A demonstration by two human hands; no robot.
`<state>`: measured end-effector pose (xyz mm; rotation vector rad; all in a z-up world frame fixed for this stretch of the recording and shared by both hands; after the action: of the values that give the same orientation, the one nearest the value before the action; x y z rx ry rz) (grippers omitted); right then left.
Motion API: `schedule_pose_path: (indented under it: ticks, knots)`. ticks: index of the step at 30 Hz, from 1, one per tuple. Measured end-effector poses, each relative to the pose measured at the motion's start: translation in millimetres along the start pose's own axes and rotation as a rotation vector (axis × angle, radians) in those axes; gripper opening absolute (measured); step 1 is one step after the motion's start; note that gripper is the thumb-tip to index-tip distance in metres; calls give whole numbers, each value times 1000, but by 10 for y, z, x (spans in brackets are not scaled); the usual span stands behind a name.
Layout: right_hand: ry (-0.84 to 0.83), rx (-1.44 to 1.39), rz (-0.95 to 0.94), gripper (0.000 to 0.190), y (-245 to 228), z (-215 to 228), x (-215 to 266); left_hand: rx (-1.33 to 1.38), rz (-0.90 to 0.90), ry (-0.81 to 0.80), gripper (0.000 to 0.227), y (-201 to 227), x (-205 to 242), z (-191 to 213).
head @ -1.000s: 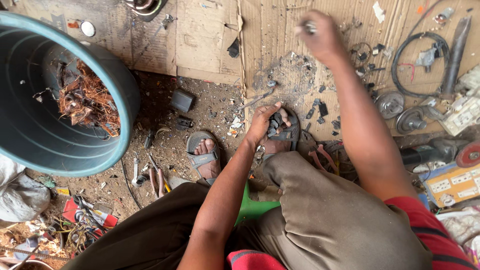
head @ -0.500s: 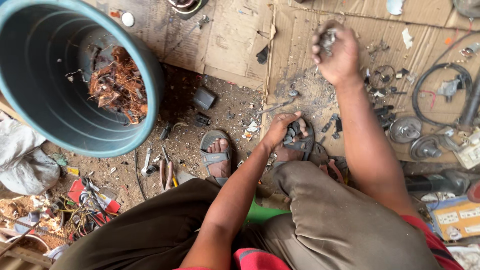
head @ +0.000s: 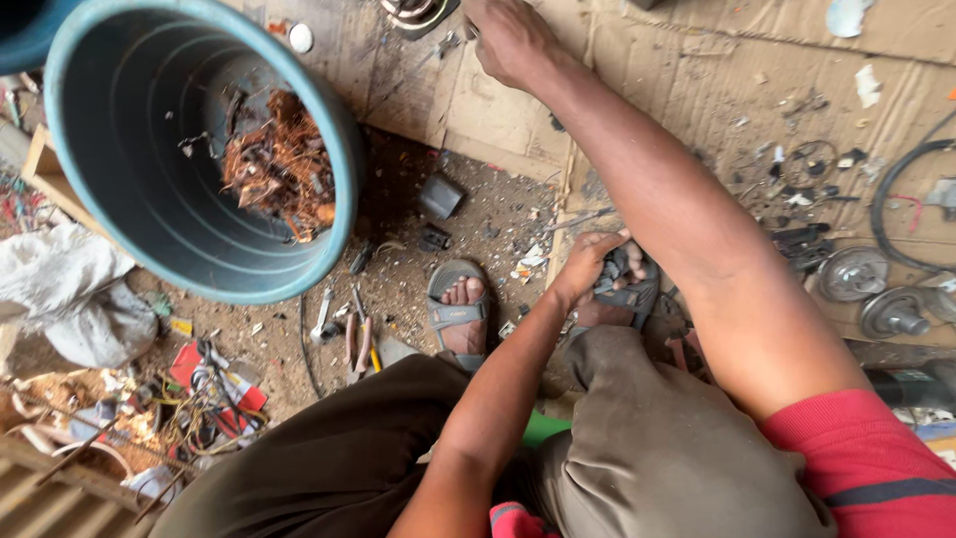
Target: The person sits on a stool and sorts through a pile of small electronic components and debris on a cardboard-covered floor. They pick up small black plastic pieces and metal parts, inspect them, and place them into a nearby bucket.
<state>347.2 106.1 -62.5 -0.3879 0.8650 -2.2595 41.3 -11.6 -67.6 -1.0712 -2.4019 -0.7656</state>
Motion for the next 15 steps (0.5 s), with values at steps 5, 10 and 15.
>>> schedule_pose_path:
  ticks: [5,10,15]
  knots:
    - [-122,47,-125,27,-129,-390,-258,28,-41,-21,26,-156,-58,85]
    - [-2,-90,-116,25,-87,-228,-144,-1,-55,22,26,-74,-38,109]
    - [114,-239,-528,39,805,-62,125,-40,17,43,34,-120,21,107]
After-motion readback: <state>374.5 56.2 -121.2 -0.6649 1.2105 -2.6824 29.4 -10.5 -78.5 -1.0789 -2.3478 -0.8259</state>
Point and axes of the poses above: each hand's wrist, its own x-axis away from the middle knuckle, its own z-axis out of the back of the hand, y = z × x, the point moved 7 cm from there along -x, towards the middle knuckle, and after that the axes turned 7 degrees about -y, right-handed, at the moved point
